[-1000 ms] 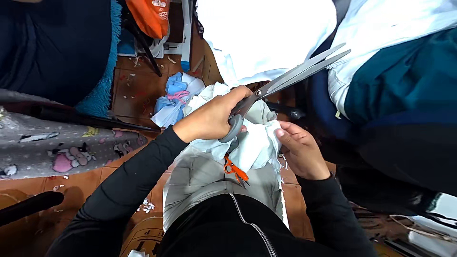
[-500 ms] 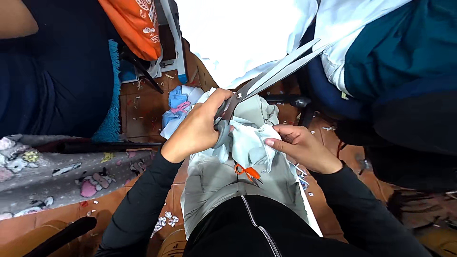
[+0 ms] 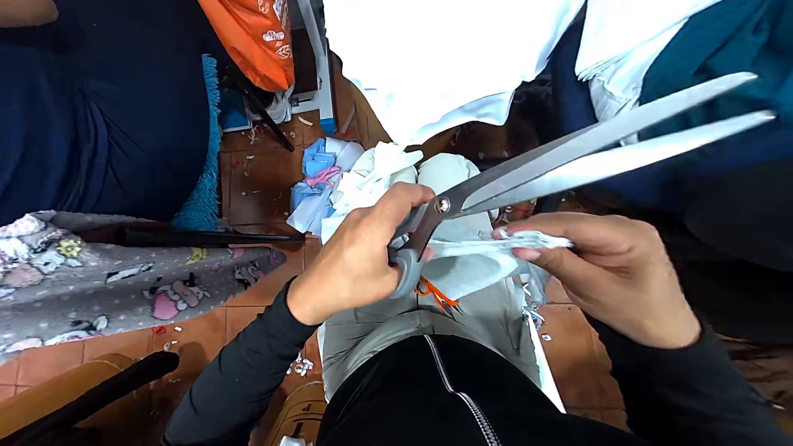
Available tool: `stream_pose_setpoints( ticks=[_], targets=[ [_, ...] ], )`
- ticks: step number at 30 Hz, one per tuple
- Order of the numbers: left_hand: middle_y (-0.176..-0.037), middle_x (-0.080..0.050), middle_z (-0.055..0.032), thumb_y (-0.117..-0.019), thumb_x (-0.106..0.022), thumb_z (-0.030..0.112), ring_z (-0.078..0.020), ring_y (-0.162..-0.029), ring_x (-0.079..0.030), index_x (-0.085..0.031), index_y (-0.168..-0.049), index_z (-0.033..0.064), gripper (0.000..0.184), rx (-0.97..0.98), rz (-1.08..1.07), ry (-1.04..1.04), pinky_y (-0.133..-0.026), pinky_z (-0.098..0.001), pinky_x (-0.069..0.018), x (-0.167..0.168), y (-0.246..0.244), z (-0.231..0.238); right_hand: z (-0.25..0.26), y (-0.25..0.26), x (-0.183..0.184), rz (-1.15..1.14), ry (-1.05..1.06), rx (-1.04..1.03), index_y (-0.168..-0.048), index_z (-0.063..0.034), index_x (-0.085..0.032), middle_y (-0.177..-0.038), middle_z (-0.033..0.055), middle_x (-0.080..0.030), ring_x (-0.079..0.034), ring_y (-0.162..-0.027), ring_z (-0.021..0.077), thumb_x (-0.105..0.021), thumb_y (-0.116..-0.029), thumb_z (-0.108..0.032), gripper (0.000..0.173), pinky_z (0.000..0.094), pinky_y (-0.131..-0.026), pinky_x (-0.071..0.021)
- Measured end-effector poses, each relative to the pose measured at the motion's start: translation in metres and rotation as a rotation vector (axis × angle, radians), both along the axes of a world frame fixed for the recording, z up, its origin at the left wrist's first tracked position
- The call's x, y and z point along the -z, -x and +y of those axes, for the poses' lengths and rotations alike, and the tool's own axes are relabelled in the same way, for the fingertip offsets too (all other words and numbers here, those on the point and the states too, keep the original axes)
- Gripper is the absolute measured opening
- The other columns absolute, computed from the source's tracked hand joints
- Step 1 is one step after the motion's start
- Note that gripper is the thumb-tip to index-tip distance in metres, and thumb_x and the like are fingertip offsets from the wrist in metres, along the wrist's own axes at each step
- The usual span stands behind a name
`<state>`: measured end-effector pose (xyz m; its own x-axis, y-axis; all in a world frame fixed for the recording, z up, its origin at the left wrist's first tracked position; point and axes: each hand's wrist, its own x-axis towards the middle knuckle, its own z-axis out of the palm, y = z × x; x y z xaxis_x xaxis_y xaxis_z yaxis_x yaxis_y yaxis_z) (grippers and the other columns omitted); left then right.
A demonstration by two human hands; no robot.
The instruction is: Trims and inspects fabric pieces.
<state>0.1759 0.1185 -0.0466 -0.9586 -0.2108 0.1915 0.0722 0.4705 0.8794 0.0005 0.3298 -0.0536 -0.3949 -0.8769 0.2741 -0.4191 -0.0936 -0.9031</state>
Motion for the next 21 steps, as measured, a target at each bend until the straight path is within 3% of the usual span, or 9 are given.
stream_pose_setpoints(
  ticks=[2,5,6,9,11,13,17,19,21],
  targets=[
    [-0.091,-0.071,-0.0066,-0.0814,-0.084,0.011,-0.0103,-0.078,-0.067,-0.058,-0.125,-0.0040,0.053,-0.020,0.010,-0.006,-0.069,-0.0267,-0.0584,0.021,0.003,-0.004,-0.005,0.004,0.019,-0.056,-0.042,0.022,-0.106,-0.0088,-0.075,-0.095,-0.0098,-0.074,-0.068,-0.082,-0.0045,-0.067,-0.0968,-0.012,0.013,0.0132,-0.076,-0.0578],
    [-0.109,-0.074,-0.0118,-0.0770,-0.088,0.035,-0.0159,-0.099,-0.072,-0.057,-0.133,-0.0058,0.076,0.026,0.000,0.062,-0.085,-0.0346,-0.0607,0.038,-0.001,-0.018,-0.007,0.005,0.037,-0.192,-0.090,0.023,-0.103,-0.0110,-0.076,-0.090,-0.0094,-0.074,-0.068,-0.077,-0.0033,-0.068,-0.0962,-0.013,0.010,0.0139,-0.072,-0.0582],
    [-0.110,-0.074,-0.0114,-0.0766,-0.087,0.044,-0.0158,-0.099,-0.071,-0.058,-0.134,-0.0043,0.081,0.050,-0.013,0.131,-0.085,-0.0350,-0.0603,0.036,-0.005,-0.024,-0.005,0.004,0.038,-0.240,-0.092,0.008,-0.103,-0.0124,-0.076,-0.090,-0.0096,-0.075,-0.068,-0.077,-0.0027,-0.068,-0.0965,-0.013,0.010,0.0144,-0.072,-0.0587],
    [-0.084,-0.071,-0.0047,-0.0796,-0.073,0.067,-0.0148,-0.071,-0.065,-0.066,-0.125,0.0024,0.079,0.092,-0.088,0.402,-0.061,-0.0365,-0.0548,0.030,-0.016,-0.035,-0.002,0.003,0.039,-0.359,-0.093,-0.024,-0.105,-0.0157,-0.076,-0.091,-0.0096,-0.075,-0.069,-0.077,-0.0018,-0.068,-0.0973,-0.016,0.011,0.0154,-0.072,-0.0592],
    [-0.076,-0.066,-0.0038,-0.0829,-0.070,0.064,-0.0185,-0.063,-0.064,-0.066,-0.119,0.0052,0.069,0.154,-0.190,0.513,-0.055,-0.0399,-0.0517,0.026,-0.019,-0.041,-0.003,0.003,0.039,-0.406,-0.095,-0.034,-0.105,-0.0165,-0.076,-0.091,-0.0088,-0.075,-0.069,-0.077,-0.0009,-0.069,-0.0970,-0.017,0.011,0.0160,-0.071,-0.0595],
    [-0.077,-0.065,-0.0025,-0.0844,-0.070,0.061,-0.0187,-0.064,-0.063,-0.063,-0.123,0.0074,0.067,0.246,-0.287,0.542,-0.055,-0.0404,-0.0522,0.023,-0.019,-0.042,-0.004,0.003,0.038,-0.436,-0.102,-0.046,-0.106,-0.0171,-0.077,-0.091,-0.0084,-0.075,-0.069,-0.077,-0.0006,-0.069,-0.0971,-0.020,0.012,0.0162,-0.071,-0.0597],
    [-0.100,-0.071,-0.0076,-0.0854,-0.071,0.059,-0.0234,-0.080,-0.070,-0.056,-0.139,0.0072,0.076,0.385,-0.389,0.514,-0.068,-0.0466,-0.0583,0.023,-0.016,-0.039,-0.004,0.002,0.038,-0.478,-0.100,-0.045,-0.107,-0.0164,-0.074,-0.090,-0.0069,-0.074,-0.069,-0.076,0.0003,-0.071,-0.0964,-0.019,0.012,0.0168,-0.069,-0.0597],
    [-0.104,-0.071,-0.0096,-0.0831,-0.074,0.057,-0.0248,-0.083,-0.070,-0.058,-0.136,0.0054,0.076,0.363,-0.343,0.458,-0.070,-0.0477,-0.0586,0.028,-0.012,-0.042,-0.005,0.001,0.036,-0.493,-0.116,0.007,-0.105,-0.0162,-0.074,-0.086,-0.0061,-0.073,-0.068,-0.072,0.0010,-0.074,-0.0939,-0.018,0.011,0.0172,-0.066,-0.0598],
    [-0.104,-0.071,-0.0106,-0.0804,-0.080,0.046,-0.0263,-0.086,-0.071,-0.060,-0.130,0.0050,0.068,0.291,-0.277,0.433,-0.071,-0.0481,-0.0594,0.029,-0.009,-0.045,-0.004,0.002,0.035,-0.483,-0.146,0.065,-0.110,-0.0160,-0.072,-0.090,-0.0059,-0.074,-0.069,-0.076,0.0020,-0.075,-0.0929,-0.018,0.017,0.0179,-0.069,-0.0603]
  ],
)
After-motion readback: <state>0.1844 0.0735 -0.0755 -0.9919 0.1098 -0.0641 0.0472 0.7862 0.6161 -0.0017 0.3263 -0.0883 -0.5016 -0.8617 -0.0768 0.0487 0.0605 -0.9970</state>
